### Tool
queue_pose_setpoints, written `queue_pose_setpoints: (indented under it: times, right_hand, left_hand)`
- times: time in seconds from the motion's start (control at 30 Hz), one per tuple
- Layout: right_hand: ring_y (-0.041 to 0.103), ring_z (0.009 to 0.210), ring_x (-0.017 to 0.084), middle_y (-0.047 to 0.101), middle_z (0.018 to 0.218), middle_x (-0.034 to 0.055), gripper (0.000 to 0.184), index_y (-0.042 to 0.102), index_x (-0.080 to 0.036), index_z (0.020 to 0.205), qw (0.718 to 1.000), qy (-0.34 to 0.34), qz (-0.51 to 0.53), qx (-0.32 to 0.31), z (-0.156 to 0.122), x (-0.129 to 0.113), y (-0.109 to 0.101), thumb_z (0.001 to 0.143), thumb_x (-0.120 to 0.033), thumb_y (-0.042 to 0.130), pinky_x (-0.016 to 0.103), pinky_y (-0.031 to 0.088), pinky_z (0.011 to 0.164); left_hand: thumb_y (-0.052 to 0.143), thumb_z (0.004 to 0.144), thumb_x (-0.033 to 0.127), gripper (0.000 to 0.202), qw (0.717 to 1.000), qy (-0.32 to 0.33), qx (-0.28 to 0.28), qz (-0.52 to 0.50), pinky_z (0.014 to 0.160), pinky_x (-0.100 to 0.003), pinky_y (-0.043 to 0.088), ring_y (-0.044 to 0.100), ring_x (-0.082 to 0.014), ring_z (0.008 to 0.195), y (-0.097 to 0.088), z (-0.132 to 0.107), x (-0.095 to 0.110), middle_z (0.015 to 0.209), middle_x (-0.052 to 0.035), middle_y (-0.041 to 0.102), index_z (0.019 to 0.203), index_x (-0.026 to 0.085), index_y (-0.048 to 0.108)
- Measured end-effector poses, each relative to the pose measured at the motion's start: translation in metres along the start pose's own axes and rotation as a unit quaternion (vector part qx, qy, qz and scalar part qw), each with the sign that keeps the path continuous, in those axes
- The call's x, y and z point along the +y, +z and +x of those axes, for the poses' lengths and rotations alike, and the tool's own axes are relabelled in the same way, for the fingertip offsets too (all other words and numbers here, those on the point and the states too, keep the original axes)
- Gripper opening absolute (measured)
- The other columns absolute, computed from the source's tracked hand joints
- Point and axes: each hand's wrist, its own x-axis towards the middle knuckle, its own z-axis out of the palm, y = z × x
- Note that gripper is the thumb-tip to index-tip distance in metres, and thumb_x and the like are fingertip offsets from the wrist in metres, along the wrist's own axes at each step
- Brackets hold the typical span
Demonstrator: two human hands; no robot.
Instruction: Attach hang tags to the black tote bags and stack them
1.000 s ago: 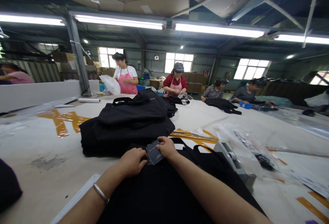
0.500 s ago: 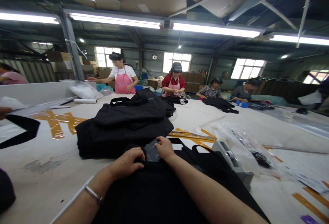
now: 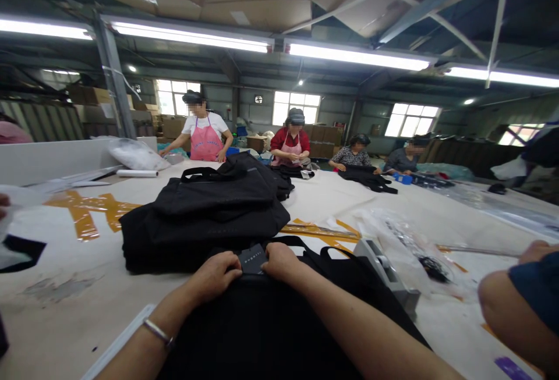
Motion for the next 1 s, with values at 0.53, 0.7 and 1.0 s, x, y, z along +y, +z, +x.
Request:
queue_pose_setpoints:
  times: [0.53,0.7,1.0]
  right_hand:
    - [0.068,0.082,0.017,0.076,0.087,-0.0003,0.016,0.079,-0.028,0.092,0.986,-0.156,0.048,-0.035,-0.029,0.021,0.008,0.080,-0.034,0.070,0.024,0.050,0.077]
    - [0.058,0.119,0.026,0.067,0.124,0.0114,0.032,0.071,-0.020,0.117,0.994,-0.049,-0.010,0.099,-0.036,0.072,-0.026,0.089,-0.033,0.060,0.037,0.042,0.105]
    - [0.064,0.110,0.040,0.070,0.113,0.0206,0.028,0.077,-0.016,0.094,0.990,0.062,-0.122,0.044,-0.047,0.130,-0.047,0.074,-0.035,0.080,0.050,0.050,0.094]
  left_hand:
    - [0.051,0.091,0.048,0.055,0.990,0.002,-0.019,0.136,0.107,-0.050,0.043,0.054,-0.0343,0.128,0.032,0.046,0.014,0.145,-0.0140,0.054,0.139,0.023,0.057]
    - [0.050,0.091,0.047,0.057,0.989,0.001,-0.018,0.150,0.108,-0.052,0.042,0.054,-0.0344,0.128,0.042,0.041,0.008,0.147,-0.0144,0.053,0.141,0.021,0.057]
    - [0.046,0.092,0.045,0.058,0.982,-0.013,0.009,0.189,0.114,-0.049,0.039,0.047,-0.0307,0.138,0.050,0.036,0.012,0.152,-0.0123,0.049,0.145,0.021,0.053]
